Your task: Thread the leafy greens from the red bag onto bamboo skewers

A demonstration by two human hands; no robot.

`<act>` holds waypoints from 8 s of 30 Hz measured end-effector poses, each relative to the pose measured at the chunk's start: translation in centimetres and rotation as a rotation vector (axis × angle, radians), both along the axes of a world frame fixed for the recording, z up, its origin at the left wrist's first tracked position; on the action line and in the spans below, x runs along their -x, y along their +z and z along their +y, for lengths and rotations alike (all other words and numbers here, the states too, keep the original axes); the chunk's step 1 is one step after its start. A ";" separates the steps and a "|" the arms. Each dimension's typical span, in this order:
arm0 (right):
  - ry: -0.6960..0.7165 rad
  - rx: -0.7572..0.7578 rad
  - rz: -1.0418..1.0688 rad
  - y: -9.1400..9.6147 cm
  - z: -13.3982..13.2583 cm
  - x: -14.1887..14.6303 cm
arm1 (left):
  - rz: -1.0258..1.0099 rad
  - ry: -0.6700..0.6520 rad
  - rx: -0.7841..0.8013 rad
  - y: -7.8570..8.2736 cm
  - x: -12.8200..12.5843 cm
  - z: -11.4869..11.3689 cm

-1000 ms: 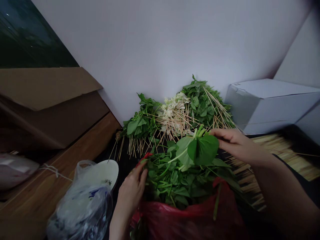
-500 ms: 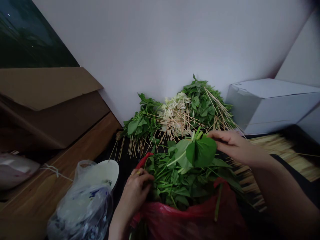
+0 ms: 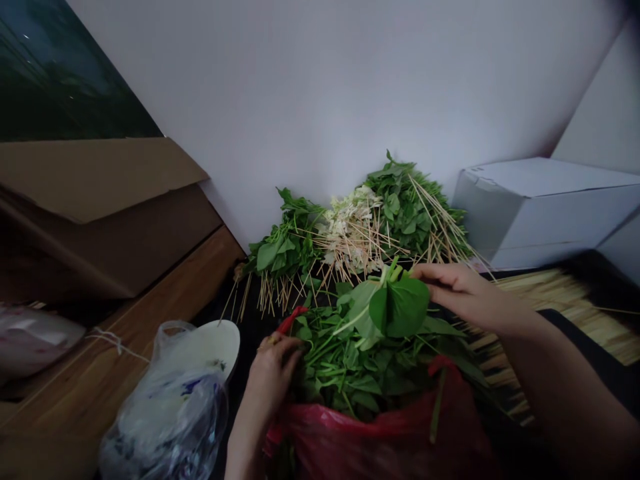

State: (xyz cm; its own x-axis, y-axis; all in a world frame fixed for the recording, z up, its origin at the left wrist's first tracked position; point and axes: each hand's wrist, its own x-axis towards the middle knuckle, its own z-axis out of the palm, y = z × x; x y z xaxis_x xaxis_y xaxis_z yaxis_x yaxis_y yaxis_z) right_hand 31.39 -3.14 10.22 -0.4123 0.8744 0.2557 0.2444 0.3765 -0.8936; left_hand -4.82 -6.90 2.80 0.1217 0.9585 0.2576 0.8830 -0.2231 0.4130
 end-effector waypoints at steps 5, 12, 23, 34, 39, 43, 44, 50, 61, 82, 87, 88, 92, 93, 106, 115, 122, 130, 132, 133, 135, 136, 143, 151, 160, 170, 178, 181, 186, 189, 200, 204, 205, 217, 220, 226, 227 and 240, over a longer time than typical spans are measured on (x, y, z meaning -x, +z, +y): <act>0.016 0.012 0.002 0.2 0.0 0.2 | -0.172 0.139 -0.263 2.8 0.4 0.0; 0.115 0.080 -0.064 -0.1 -0.4 1.2 | -0.589 0.265 -0.345 4.9 -3.1 -1.0; 0.236 0.014 -0.165 -0.4 -1.5 4.0 | -1.244 0.082 0.091 2.9 -5.6 -0.6; 0.188 0.023 -0.190 -1.2 -2.0 4.9 | -1.254 0.080 0.074 3.5 -6.7 -1.2; 0.184 0.031 -0.196 -1.2 -1.9 4.9 | -1.221 0.071 0.078 3.6 -6.8 -1.3; 0.177 0.024 -0.214 -1.2 -1.8 5.0 | -1.159 0.051 0.051 3.4 -6.7 -1.2; 0.177 0.018 -0.217 -1.3 -1.8 5.0 | -1.142 0.050 0.043 3.4 -6.6 -1.2; 0.149 -0.033 -0.243 -1.7 -2.2 5.6 | -1.006 0.062 -0.009 3.9 -7.3 -1.5; 0.154 -0.069 -0.224 -1.9 -1.8 5.8 | -0.841 -0.048 0.234 4.9 -6.0 -1.4; -0.236 -0.082 0.157 -0.2 -0.6 2.8 | -0.802 0.081 0.047 1.9 -5.7 -0.7; -0.333 -0.174 0.163 0.1 -0.4 2.1 | -0.607 0.115 0.014 1.1 -5.6 -0.2; -0.341 -0.180 0.157 0.1 -0.4 2.0 | -0.576 0.100 -0.009 1.1 -5.7 0.0; -0.356 -0.185 0.149 0.3 -0.4 1.8 | -0.405 0.057 -0.078 1.0 -5.6 0.6; -0.357 -0.185 0.151 0.3 -0.4 1.9 | -0.369 0.077 -0.093 1.1 -5.3 0.7; -0.306 -0.128 0.184 0.2 -0.3 2.4 | -0.024 0.078 0.132 0.7 -0.6 -0.6; -0.099 -0.029 0.082 -0.5 -0.2 2.6 | -0.203 0.073 0.080 1.2 -0.7 -0.2; -0.083 0.030 0.070 -1.1 0.1 2.8 | -0.731 0.191 -0.065 2.1 -1.9 -0.6; -0.151 -0.012 0.115 -0.7 0.2 2.5 | -1.322 0.220 -0.223 3.5 -2.7 -0.8; -0.213 -0.048 0.156 -0.3 0.2 2.3 | -1.346 0.224 -0.400 4.5 -3.5 -1.1; -0.242 -0.069 0.175 -0.1 0.2 2.1 | -1.304 0.258 -0.484 5.0 -3.9 -1.3; -0.286 -0.108 0.195 0.2 0.2 1.7 | -1.148 0.322 -0.551 5.4 -4.5 -1.8; -0.304 -0.123 0.200 0.2 0.3 1.6 | -1.057 0.319 -0.526 5.4 -4.8 -2.1; -0.329 -0.137 0.221 0.0 0.4 1.1 | -0.456 -0.237 -0.094 3.4 -6.4 -1.8; -0.340 -0.162 0.248 0.1 0.4 0.8 | -0.469 -0.251 0.130 2.0 -8.0 2.2; -0.317 -0.155 0.244 0.1 0.3 1.1 | -0.299 0.052 0.040 -2.4 -9.1 8.9; -0.336 -0.161 0.219 0.0 0.6 1.0 | -0.838 -0.107 0.122 1.9 -6.2 4.1; -0.337 -0.126 0.187 -0.2 0.5 1.2 | -1.100 -0.062 0.085 0.7 -6.3 1.9; -0.308 -0.122 0.178 -0.1 0.4 1.2 | -1.104 -0.064 0.037 0.6 -6.5 2.0; -0.215 -0.060 0.202 -0.3 0.3 0.9 | -1.202 -0.079 0.103 0.0 -6.1 2.1; -0.127 0.003 0.173 -0.3 0.3 0.8 | -1.158 -0.062 0.223 -0.5 -5.7 2.1; -0.108 0.029 0.150 -0.5 0.4 1.0 | -1.143 0.006 0.502 1.1 -4.9 1.1; -0.092 0.048 0.162 -0.5 0.4 0.9 | -1.223 -0.080 0.527 2.0 -4.1 0.8; -0.085 0.059 0.167 -0.5 0.3 0.8 | -1.234 -0.099 0.539 2.2 -3.8 0.8; 0.471 0.052 -0.131 -0.4 0.1 0.8 | -1.388 0.066 0.392 3.4 -4.4 0.1; 0.411 0.136 -0.175 -0.9 -0.2 2.2 | -1.352 0.095 0.341 3.7 -5.1 -0.2; 0.255 0.197 -0.159 -1.5 -0.9 4.1 | -1.205 0.107 0.314 3.8 -5.9 -0.5; 0.253 0.186 -0.153 -1.5 -1.0 4.2 | -1.203 0.106 0.319 3.8 -6.0 -0.5; 0.254 0.126 -0.165 -1.5 -0.9 4.3 | -1.228 0.066 0.435 3.8 -5.9 -1.2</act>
State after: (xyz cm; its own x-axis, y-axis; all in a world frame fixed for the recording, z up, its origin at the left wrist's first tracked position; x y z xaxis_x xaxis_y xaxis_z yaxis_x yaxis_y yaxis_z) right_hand 27.13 -4.06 8.73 -0.6478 0.7592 0.0635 0.3020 0.3325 -0.8934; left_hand 1.10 -8.05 6.62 -0.0199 0.9861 -0.1648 -0.1166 0.1614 0.9800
